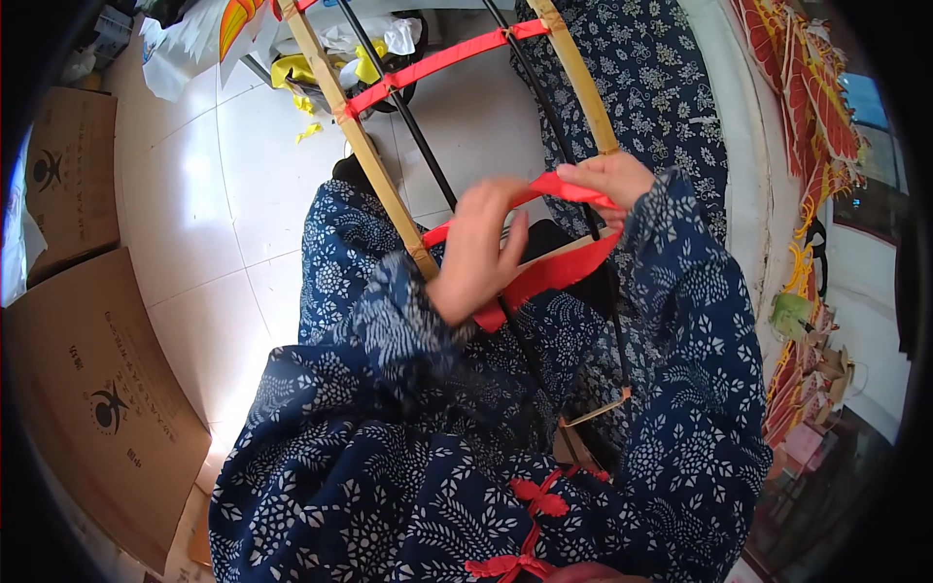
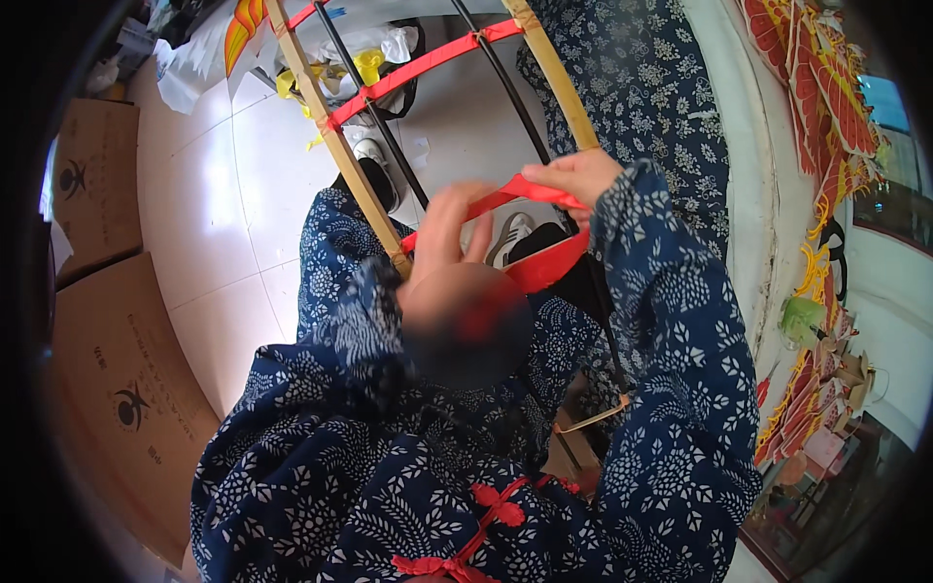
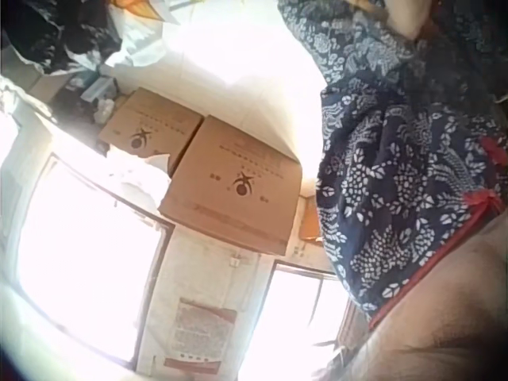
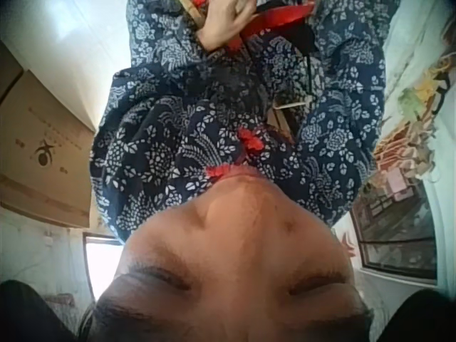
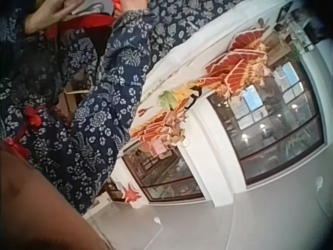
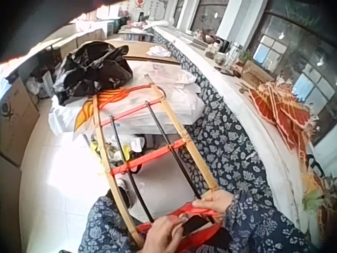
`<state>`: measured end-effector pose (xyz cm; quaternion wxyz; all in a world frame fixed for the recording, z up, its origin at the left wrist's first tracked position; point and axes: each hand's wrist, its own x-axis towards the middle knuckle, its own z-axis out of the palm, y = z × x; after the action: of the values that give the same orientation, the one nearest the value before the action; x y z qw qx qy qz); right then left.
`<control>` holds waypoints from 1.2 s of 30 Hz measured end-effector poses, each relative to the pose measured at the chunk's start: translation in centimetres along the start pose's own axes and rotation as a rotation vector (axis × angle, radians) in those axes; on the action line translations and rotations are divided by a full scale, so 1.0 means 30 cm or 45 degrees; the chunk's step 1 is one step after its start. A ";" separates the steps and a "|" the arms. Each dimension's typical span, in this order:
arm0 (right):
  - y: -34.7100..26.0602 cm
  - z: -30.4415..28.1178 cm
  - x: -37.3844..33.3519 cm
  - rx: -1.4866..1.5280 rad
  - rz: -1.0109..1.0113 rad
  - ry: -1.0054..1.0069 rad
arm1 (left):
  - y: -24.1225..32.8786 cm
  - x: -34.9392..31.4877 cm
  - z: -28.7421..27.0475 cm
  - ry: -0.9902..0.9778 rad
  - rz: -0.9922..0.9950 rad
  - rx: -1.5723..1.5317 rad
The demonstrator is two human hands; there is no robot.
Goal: Wrapping and tying decorative red ribbons around a wooden frame.
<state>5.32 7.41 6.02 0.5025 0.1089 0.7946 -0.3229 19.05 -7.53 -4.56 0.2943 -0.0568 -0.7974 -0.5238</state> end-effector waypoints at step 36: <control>0.364 0.132 0.024 -0.683 -0.785 1.054 | -0.048 0.068 0.019 -0.715 -0.539 0.038</control>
<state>13.31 13.21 -0.14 0.0430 -0.1414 0.9739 -0.1721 16.57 -8.11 -4.78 -0.0509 -0.0276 -0.8488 -0.5255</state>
